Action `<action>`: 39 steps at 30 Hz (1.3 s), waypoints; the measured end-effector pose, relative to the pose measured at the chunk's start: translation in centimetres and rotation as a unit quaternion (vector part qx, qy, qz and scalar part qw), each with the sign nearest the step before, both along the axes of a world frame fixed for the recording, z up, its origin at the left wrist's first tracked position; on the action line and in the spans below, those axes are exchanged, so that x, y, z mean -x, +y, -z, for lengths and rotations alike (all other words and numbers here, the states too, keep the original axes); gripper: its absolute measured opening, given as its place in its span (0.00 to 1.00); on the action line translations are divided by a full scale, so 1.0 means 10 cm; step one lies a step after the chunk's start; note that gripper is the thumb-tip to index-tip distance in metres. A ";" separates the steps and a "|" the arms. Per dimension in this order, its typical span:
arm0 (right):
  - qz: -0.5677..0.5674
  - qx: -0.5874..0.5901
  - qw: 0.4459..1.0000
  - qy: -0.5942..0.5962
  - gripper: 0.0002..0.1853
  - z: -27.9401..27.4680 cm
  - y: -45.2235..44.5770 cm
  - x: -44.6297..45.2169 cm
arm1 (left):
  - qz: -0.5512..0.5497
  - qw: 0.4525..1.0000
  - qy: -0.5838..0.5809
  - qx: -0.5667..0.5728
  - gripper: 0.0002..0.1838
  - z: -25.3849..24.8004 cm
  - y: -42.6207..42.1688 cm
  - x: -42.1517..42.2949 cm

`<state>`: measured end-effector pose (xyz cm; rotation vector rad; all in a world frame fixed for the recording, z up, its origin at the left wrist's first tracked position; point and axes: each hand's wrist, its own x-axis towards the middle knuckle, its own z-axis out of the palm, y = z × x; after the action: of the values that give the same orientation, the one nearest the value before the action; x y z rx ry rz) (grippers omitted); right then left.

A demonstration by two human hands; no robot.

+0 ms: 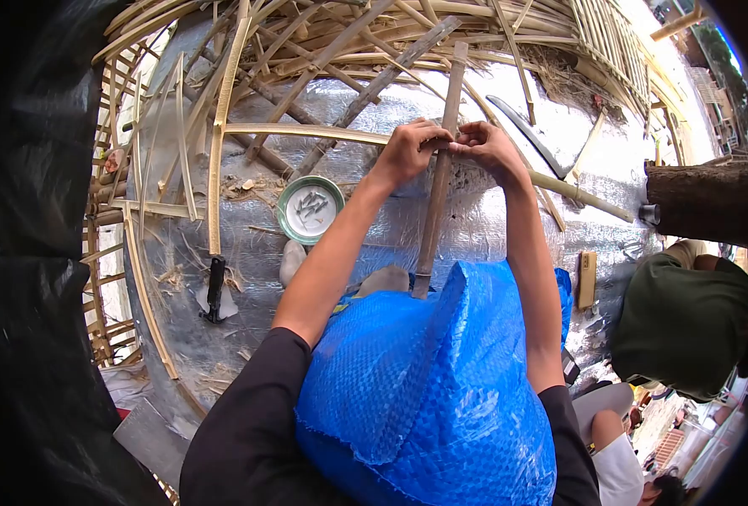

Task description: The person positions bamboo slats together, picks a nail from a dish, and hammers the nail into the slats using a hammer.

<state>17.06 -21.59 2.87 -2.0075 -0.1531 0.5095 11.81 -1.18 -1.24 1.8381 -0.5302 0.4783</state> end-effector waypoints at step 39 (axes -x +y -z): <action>0.002 -0.015 1.000 0.009 0.39 0.06 -0.04 -0.04 | 0.005 1.000 0.021 0.007 0.09 0.02 -0.02 0.01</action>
<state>17.45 -21.96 2.25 -1.9731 -0.1445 0.5187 11.71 -1.33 -1.47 1.8266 -0.5062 0.4358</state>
